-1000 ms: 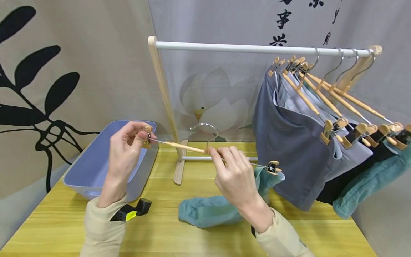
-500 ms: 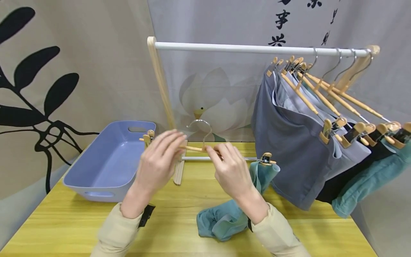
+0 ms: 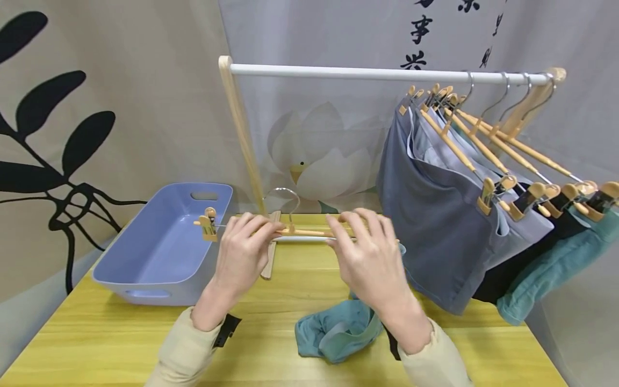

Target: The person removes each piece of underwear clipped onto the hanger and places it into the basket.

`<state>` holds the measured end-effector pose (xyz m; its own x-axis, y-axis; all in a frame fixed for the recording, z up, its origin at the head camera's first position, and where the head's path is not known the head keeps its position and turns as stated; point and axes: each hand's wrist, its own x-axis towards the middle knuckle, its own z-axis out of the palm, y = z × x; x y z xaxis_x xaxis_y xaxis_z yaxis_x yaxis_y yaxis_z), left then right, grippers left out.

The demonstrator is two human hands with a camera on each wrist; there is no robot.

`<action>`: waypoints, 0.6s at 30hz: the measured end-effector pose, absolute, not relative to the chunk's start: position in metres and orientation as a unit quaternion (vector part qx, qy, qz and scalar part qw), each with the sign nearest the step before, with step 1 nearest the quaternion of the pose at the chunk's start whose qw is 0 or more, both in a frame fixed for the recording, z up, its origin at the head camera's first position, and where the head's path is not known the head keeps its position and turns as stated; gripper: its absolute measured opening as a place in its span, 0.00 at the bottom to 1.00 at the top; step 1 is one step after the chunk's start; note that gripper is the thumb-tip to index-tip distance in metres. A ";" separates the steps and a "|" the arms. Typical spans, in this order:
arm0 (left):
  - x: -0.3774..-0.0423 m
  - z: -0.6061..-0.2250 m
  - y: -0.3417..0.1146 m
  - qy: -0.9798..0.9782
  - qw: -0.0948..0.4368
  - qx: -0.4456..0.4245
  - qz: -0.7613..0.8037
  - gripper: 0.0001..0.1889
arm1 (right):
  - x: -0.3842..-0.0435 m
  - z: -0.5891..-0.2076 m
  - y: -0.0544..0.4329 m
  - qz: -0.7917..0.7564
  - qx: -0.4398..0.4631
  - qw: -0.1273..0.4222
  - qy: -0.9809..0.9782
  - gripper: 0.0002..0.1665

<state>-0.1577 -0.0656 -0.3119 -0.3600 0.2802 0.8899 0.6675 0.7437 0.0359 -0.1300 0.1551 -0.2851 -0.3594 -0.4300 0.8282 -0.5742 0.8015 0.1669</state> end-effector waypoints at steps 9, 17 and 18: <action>-0.158 -0.313 -0.075 -0.806 0.474 -0.282 -0.216 0.06 | -0.125 -0.274 0.205 0.176 0.235 0.315 -0.903 0.13; -0.157 -0.313 -0.077 -0.808 0.469 -0.281 -0.221 0.03 | -0.134 -0.280 0.212 0.230 0.293 0.337 -0.865 0.10; -0.157 -0.313 -0.077 -0.808 0.469 -0.281 -0.220 0.03 | -0.135 -0.281 0.212 0.231 0.298 0.348 -0.858 0.11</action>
